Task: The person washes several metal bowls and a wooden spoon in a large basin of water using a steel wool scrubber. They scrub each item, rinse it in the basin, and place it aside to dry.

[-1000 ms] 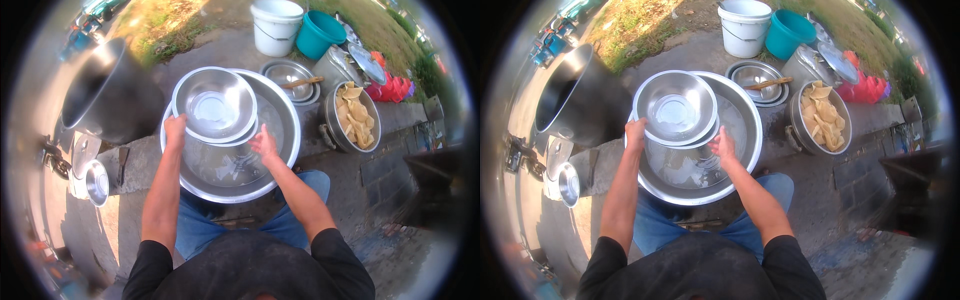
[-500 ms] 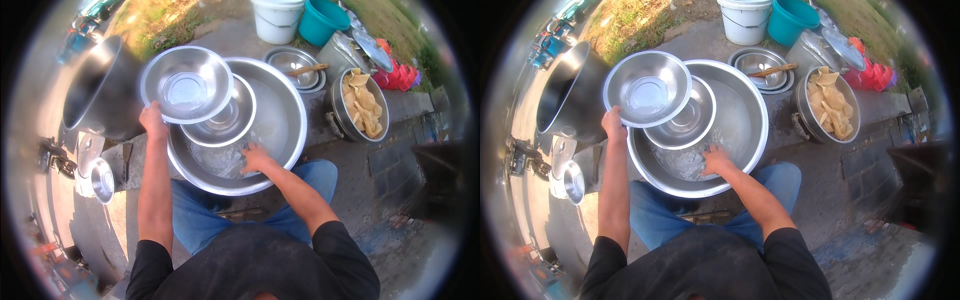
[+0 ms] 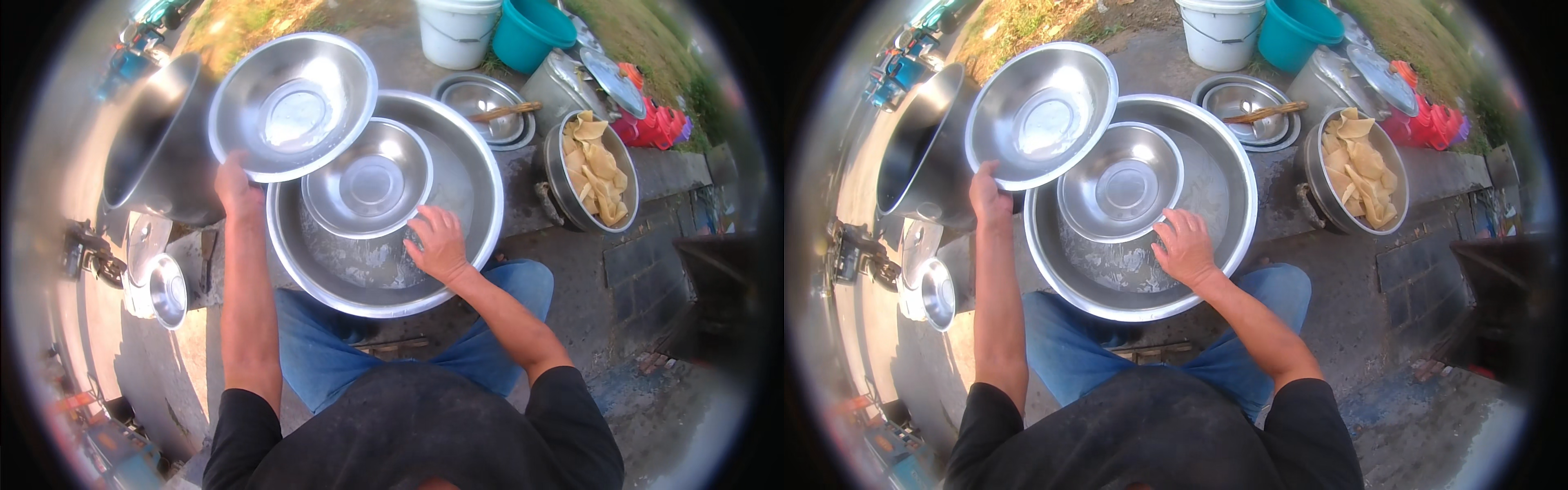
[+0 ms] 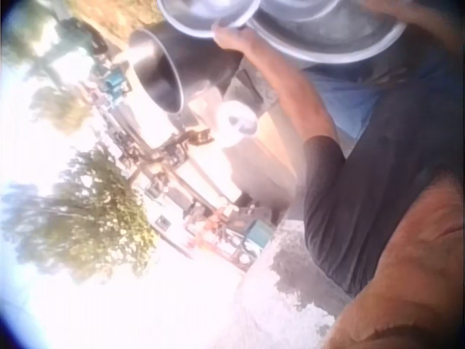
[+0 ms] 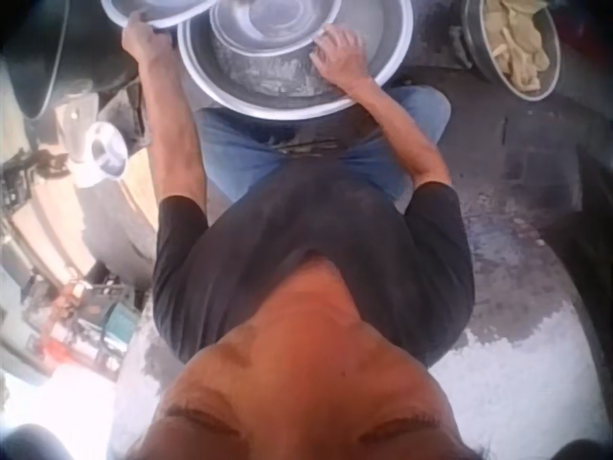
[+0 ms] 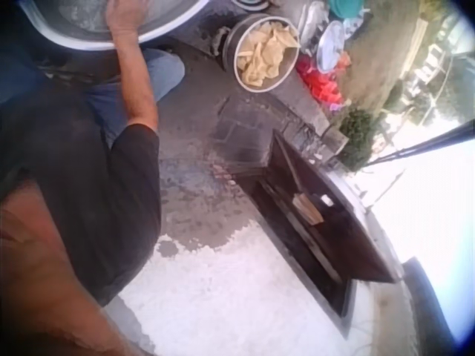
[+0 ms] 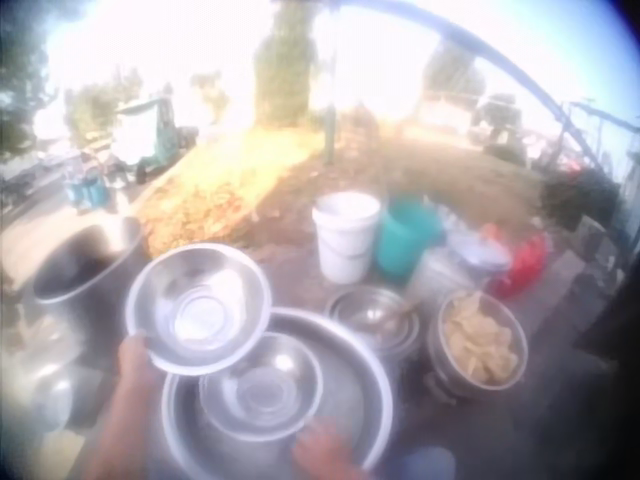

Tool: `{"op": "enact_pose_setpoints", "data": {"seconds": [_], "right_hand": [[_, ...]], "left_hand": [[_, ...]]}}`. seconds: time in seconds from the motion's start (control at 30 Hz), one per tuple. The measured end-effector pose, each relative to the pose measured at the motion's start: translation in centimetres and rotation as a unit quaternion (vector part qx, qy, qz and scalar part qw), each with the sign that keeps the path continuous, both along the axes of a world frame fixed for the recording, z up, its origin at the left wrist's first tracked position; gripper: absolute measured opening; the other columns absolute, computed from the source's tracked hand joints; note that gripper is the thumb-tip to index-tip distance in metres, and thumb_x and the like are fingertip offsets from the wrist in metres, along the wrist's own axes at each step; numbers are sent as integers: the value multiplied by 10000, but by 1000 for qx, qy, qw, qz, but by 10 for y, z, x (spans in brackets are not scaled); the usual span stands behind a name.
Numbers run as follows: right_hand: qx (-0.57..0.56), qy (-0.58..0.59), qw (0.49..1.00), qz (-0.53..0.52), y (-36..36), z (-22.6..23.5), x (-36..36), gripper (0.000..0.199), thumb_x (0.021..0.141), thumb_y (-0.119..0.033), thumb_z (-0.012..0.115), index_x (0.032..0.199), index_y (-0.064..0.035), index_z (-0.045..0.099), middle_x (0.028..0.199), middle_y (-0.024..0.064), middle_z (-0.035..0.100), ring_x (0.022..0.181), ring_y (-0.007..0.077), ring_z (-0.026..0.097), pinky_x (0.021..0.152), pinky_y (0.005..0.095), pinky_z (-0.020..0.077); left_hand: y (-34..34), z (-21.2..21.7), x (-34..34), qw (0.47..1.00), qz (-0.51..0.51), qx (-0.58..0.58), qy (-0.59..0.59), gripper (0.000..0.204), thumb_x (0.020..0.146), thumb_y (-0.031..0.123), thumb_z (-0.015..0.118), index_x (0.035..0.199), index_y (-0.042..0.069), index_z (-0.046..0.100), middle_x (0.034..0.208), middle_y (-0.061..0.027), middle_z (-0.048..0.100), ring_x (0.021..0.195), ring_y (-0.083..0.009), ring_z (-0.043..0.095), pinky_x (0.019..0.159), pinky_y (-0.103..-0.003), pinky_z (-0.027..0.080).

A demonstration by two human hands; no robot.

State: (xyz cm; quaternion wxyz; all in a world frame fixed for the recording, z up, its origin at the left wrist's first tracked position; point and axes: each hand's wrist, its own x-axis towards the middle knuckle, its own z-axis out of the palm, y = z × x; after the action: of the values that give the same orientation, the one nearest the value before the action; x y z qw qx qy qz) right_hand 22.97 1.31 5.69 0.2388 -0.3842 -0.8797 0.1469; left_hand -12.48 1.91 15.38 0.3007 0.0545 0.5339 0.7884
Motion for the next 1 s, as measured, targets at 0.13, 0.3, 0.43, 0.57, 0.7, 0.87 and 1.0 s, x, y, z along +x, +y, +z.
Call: {"op": "enact_pose_setpoints", "data": {"seconds": [0.13, 0.3, 0.43, 0.57, 0.7, 0.87, 1.0], "right_hand": [[117, -91, 986, 80, 31, 2, -22, 302, 747, -210, 719, 1012, -107, 619, 1065, 40, 621, 1148, 267, 496, 1004, 484, 322], [-17, -69, 985, 155, 45, -63, -31, 188, 775, -177, 690, 931, -101, 619, 949, 44, 645, 1008, 238, 565, 946, 450, 374], [-137, 158, 975, 79, 0, -43, -60, 148, 824, -182, 670, 870, -58, 604, 777, 116, 637, 744, 307, 605, 735, 373, 464], [-259, 333, 905, -58, -7, -10, -60, 289, 935, -278, 589, 857, 0, 574, 708, 93, 601, 649, 232, 558, 616, 325, 450], [-359, 458, 785, -213, 41, -27, -26, 353, 980, -338, 519, 903, 0, 587, 729, -18, 540, 684, 85, 443, 627, 274, 422], [-354, 405, 823, -182, 42, -27, -14, 286, 946, -273, 581, 983, 9, 607, 848, 21, 627, 746, 91, 533, 698, 268, 456], [-248, 237, 939, -18, 2, -14, -57, 222, 908, -223, 598, 985, -15, 601, 808, 108, 681, 723, 299, 656, 682, 372, 512]], "left_hand": [[-3, 2, 0, 1000, -2, -2, -1, 228, 818, -14, 557, 1036, -80, 560, 973, -149, 605, 875, -277, 625, 758, -386, 517], [-18, 21, 8, 1000, 17, -7, 3, 262, 823, 8, 559, 1067, -88, 554, 993, -156, 605, 917, -291, 618, 781, -395, 515], [-40, 25, -13, 999, 32, 6, 3, 278, 840, 25, 546, 1093, -90, 549, 1063, -159, 600, 971, -290, 606, 854, -390, 493], [-52, 25, -29, 998, 52, 19, -9, 292, 853, 39, 541, 1118, -85, 541, 1093, -150, 596, 1019, -283, 591, 892, -389, 481], [-61, 32, -27, 997, 68, 22, -11, 305, 862, 45, 542, 1140, -79, 533, 1107, -147, 594, 1041, -281, 583, 908, -387, 475], [-72, 25, -33, 996, 80, 27, -29, 320, 868, 43, 537, 1165, -75, 524, 1123, -150, 591, 1052, -283, 580, 922, -391, 469], [-78, 11, -39, 995, 87, 36, -35, 331, 861, 44, 540, 1169, -75, 522, 1131, -151, 588, 1052, -289, 579, 932, -396, 465]]}}
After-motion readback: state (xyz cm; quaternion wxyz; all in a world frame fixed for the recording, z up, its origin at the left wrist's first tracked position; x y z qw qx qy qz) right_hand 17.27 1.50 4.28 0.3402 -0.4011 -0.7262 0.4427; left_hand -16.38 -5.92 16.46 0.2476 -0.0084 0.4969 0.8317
